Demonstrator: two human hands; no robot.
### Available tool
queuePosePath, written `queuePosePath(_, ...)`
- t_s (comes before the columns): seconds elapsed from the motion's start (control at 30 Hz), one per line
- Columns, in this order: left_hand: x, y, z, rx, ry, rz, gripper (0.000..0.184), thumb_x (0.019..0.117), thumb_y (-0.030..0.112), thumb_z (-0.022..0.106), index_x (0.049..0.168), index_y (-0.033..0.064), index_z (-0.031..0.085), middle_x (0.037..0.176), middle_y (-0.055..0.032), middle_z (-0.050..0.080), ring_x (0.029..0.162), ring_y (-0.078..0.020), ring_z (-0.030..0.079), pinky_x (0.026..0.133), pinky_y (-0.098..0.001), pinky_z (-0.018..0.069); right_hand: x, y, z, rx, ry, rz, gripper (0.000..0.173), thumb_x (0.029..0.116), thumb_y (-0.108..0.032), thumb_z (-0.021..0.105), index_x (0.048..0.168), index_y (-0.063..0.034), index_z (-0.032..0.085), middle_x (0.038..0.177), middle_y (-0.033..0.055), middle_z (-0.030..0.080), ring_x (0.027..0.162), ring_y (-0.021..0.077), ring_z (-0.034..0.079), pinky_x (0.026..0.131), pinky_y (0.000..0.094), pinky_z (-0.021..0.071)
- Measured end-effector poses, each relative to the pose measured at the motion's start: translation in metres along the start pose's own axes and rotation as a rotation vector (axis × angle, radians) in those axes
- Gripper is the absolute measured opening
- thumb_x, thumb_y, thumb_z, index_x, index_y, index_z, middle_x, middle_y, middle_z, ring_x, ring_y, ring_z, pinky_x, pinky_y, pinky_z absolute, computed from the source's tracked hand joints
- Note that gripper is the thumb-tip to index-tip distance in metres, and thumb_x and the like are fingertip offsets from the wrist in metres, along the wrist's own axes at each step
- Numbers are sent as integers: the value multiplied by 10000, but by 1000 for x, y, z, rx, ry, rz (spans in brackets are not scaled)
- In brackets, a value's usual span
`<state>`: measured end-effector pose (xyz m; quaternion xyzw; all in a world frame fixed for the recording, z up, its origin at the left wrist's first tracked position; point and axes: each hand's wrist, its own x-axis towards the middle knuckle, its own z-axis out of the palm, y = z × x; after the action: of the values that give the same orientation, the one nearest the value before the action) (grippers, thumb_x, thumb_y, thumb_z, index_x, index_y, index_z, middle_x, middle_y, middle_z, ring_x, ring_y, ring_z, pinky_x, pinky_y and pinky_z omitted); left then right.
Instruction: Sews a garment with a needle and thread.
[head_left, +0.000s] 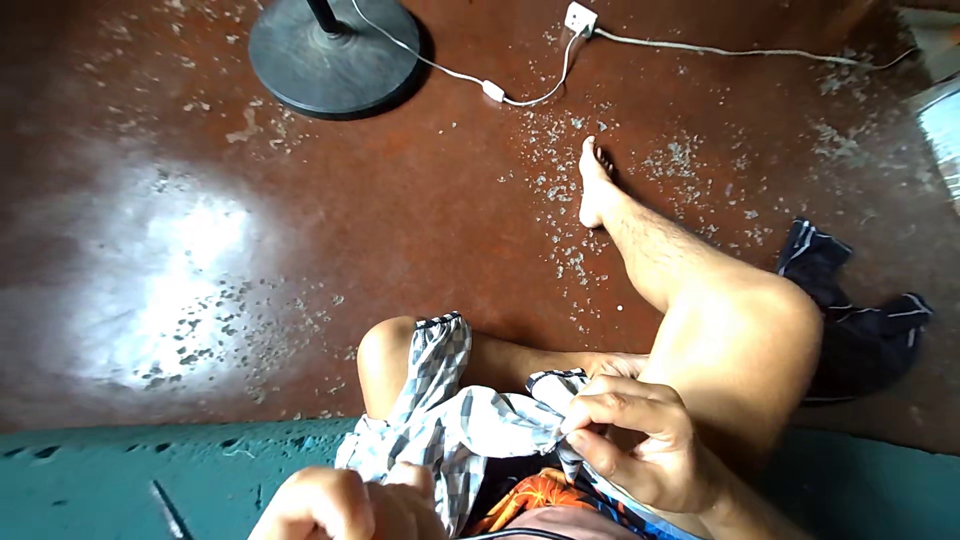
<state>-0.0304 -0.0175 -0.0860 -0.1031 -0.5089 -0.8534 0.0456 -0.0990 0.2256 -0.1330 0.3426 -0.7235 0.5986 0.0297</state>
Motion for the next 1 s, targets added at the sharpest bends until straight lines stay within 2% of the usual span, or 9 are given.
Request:
queuePosePath(0.07, 7, -6, 0, -38, -39, -49, 171, 1073, 210, 511, 1188, 213, 637, 963, 64, 736, 880, -57, 726, 804, -228, 598, 0, -1, -2, -4, 18, 22, 176, 999, -152, 618, 952, 3, 686, 839, 39, 666, 831, -37, 609, 772, 82, 481)
queuePosePath(0.13, 12, -15, 1, 39, -77, -93, 182, 1096, 249, 460, 1184, 226, 618, 934, 86, 696, 817, -23, 701, 717, -189, 595, -1, -2, -5, -9, 27, 46, 175, 998, -159, 622, 947, -6, 691, 839, 26, 673, 831, -42, 613, 784, 91, 489)
queuePosePath(0.23, 14, -30, 7, 284, -120, -135, 213, 1106, 349, 415, 1143, 239, 593, 862, 129, 596, 701, 73, 561, 620, -100, 473, -1, -4, -8, 6, 25, 83, 182, 999, -165, 621, 946, -5, 689, 843, 16, 678, 831, -52, 614, 778, 87, 496)
queuePosePath(0.33, 10, -47, 16, 615, -125, -49, 277, 1042, 419, 553, 1126, 156, 575, 820, 88, 541, 686, 99, 489, 630, -63, 412, -1, -5, -9, 35, 21, 97, 176, 998, -157, 627, 952, 0, 691, 849, 14, 675, 834, -58, 614, 763, 77, 502)
queuePosePath(0.43, 4, -61, 24, 810, -60, 54, 279, 967, 316, 706, 1064, 68, 622, 716, 3, 509, 630, 30, 450, 601, -90, 362, -1, -6, -7, 41, 15, 96, 164, 989, -144, 629, 947, 5, 686, 843, 22, 670, 825, -59, 613, 749, 71, 500)
queuePosePath(0.7, 10, -59, 29, 983, -32, 156, 74, 899, 139, 703, 945, 83, 721, 684, -22, 525, 661, -17, 474, 625, -110, 347, -1, -3, -7, 32, 4, 98, 167, 984, -156, 636, 939, -4, 691, 823, 24, 673, 814, -45, 612, 777, 91, 485)
queuePosePath(0.8, 11, -56, 27, 935, -64, 135, 122, 936, 175, 672, 966, 60, 699, 713, -28, 529, 688, -8, 484, 645, -99, 363, -1, -4, -6, 46, -2, 105, 166, 986, -153, 634, 945, -2, 692, 832, 25, 676, 821, -48, 616, 769, 84, 494)
queuePosePath(0.9, 10, -57, 26, 935, -67, 132, 253, 922, 289, 735, 982, 56, 659, 727, -25, 525, 687, 2, 479, 642, -87, 357, -1, -3, -5, 59, -4, 107, 164, 987, -144, 631, 943, 4, 687, 840, 29, 680, 827, -50, 618, 770, 83, 496)
queuePosePath(1.0, 9, -62, 28, 980, -37, 158, 186, 883, 231, 763, 946, 82, 672, 716, -19, 544, 690, -9, 496, 646, -97, 367, -1, -3, -5, 74, -2, 104, 176, 993, -151, 635, 943, 8, 688, 837, 29, 674, 825, -50, 618, 750, 78, 502)
